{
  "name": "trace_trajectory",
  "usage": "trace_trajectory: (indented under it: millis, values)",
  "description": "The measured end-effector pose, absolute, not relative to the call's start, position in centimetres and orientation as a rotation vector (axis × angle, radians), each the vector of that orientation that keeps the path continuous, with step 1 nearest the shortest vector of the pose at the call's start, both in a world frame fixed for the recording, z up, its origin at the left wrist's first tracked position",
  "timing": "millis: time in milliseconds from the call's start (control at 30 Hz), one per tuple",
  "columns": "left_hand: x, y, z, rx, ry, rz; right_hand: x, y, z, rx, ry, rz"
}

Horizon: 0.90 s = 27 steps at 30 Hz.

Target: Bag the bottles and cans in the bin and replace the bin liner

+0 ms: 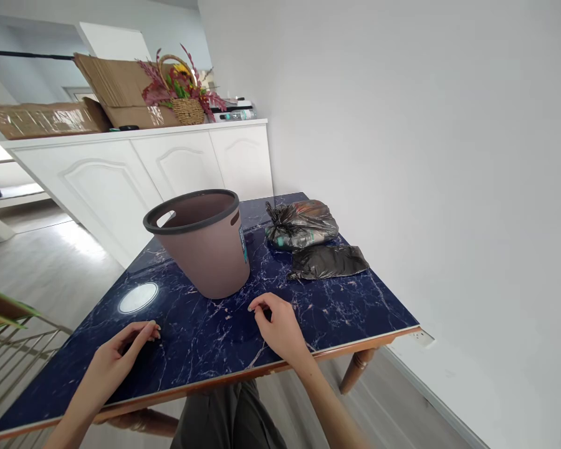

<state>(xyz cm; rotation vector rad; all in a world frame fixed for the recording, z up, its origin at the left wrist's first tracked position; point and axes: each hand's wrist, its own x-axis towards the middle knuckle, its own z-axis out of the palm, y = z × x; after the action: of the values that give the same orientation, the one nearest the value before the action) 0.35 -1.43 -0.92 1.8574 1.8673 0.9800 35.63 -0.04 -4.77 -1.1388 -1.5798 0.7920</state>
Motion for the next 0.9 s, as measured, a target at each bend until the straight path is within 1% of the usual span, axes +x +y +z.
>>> trace_trajectory:
  millis: [267,400,467,667,767,900]
  values:
    - [0.5,-1.4,-0.6,1.817,1.929,0.952,35.8,0.1,-4.9,-1.097,-1.558,0.783]
    - [0.3,-1.4,-0.7,1.831,1.962,0.934,35.5,0.1,-4.9,-1.097,-1.57,0.711]
    - [0.3,-1.4,-0.7,1.856,1.971,0.916,35.6,0.0,-5.0,-1.151,-1.608,0.589]
    - [0.4,-1.6,-0.4,1.931,1.985,0.883,39.7,0.2,-5.5,-1.384,-1.838,-0.031]
    - [0.6,-1.7,-0.1,1.959,1.985,0.88,42.8,0.7,-6.2,-1.465,-1.92,-0.158]
    - [0.4,-1.6,-0.1,1.972,1.987,0.849,45.5,1.6,-7.3,-1.607,-1.994,-0.217]
